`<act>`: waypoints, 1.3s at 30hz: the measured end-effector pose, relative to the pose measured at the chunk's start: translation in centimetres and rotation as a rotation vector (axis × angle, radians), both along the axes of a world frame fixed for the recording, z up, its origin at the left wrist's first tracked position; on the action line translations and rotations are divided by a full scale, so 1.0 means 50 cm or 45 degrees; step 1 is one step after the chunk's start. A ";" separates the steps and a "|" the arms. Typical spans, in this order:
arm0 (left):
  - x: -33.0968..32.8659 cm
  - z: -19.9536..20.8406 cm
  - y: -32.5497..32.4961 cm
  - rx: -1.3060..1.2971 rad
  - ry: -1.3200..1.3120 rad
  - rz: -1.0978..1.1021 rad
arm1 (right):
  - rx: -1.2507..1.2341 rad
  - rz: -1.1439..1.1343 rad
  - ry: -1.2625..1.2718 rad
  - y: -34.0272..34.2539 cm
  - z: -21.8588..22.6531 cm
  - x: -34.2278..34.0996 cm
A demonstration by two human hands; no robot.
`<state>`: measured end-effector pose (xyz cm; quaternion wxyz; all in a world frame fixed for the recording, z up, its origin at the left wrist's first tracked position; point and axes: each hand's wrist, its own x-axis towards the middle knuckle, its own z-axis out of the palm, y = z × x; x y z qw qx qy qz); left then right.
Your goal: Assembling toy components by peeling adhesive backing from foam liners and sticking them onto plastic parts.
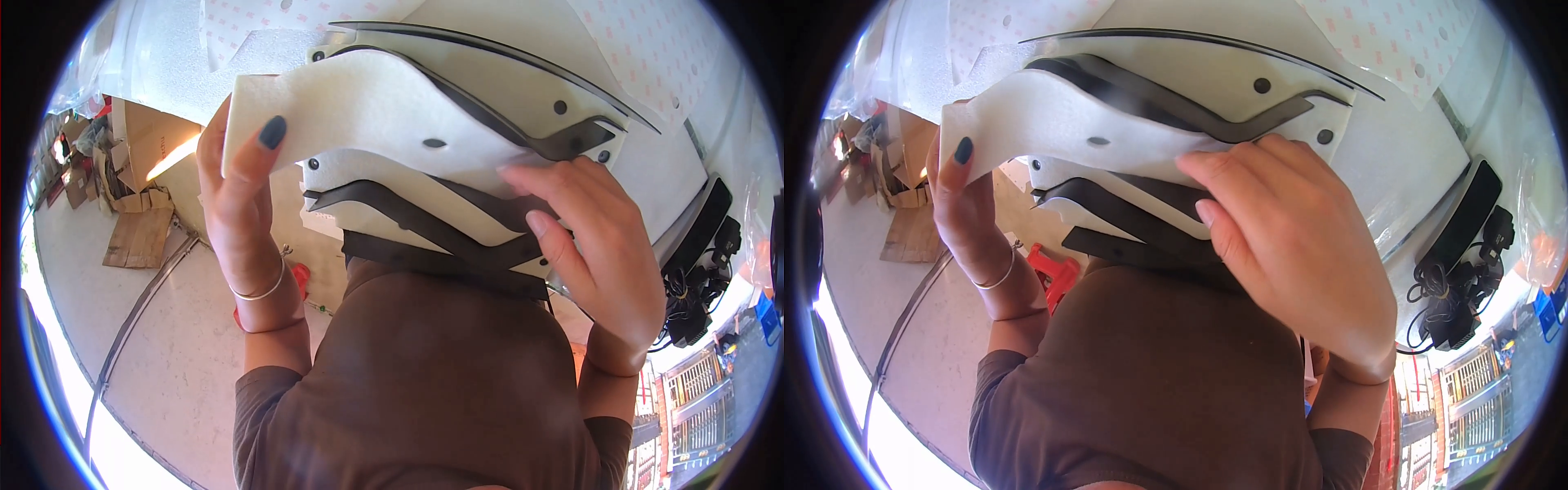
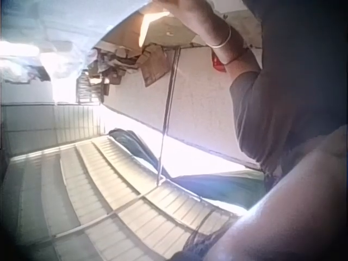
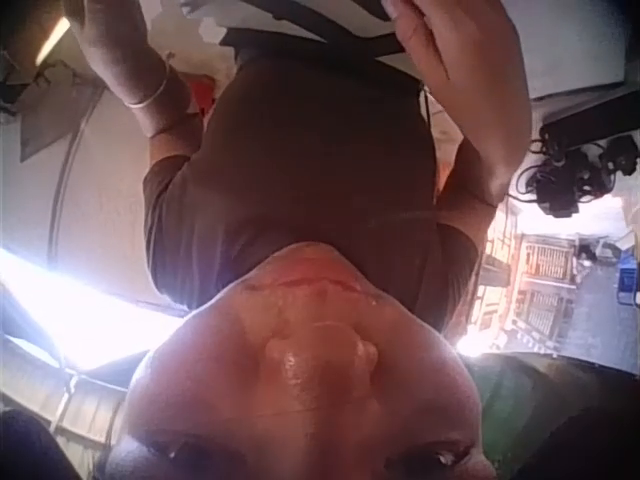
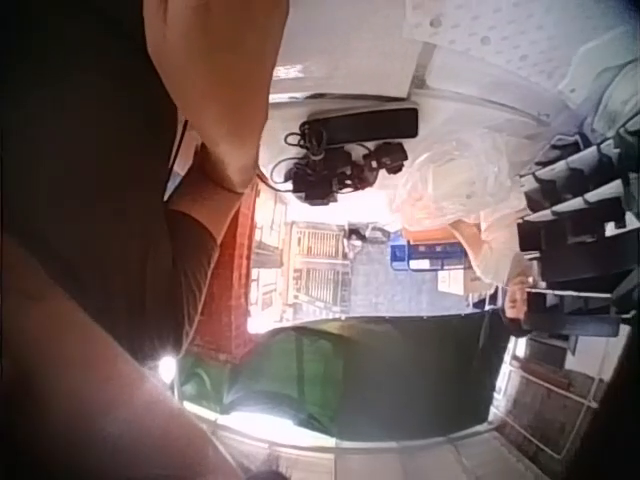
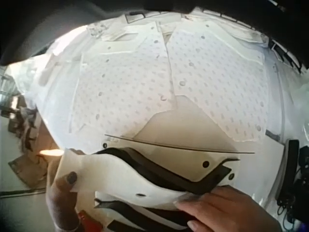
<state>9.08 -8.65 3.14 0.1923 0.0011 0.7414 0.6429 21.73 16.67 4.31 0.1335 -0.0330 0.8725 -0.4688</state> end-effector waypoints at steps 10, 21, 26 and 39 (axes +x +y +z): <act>-0.027 -0.022 -0.031 -0.280 0.133 -0.220 | 0.239 -0.064 -0.129 -0.105 0.015 -0.052; -0.036 -0.070 -0.056 -0.473 0.392 -0.343 | 0.236 -0.166 -0.189 -0.138 -0.010 -0.074; -0.036 -0.090 -0.053 -0.530 0.514 -0.372 | 0.330 -0.254 -0.307 -0.145 -0.010 -0.072; -0.040 -0.091 -0.053 -0.551 0.682 -0.440 | 0.312 -0.155 -0.204 -0.146 -0.009 -0.085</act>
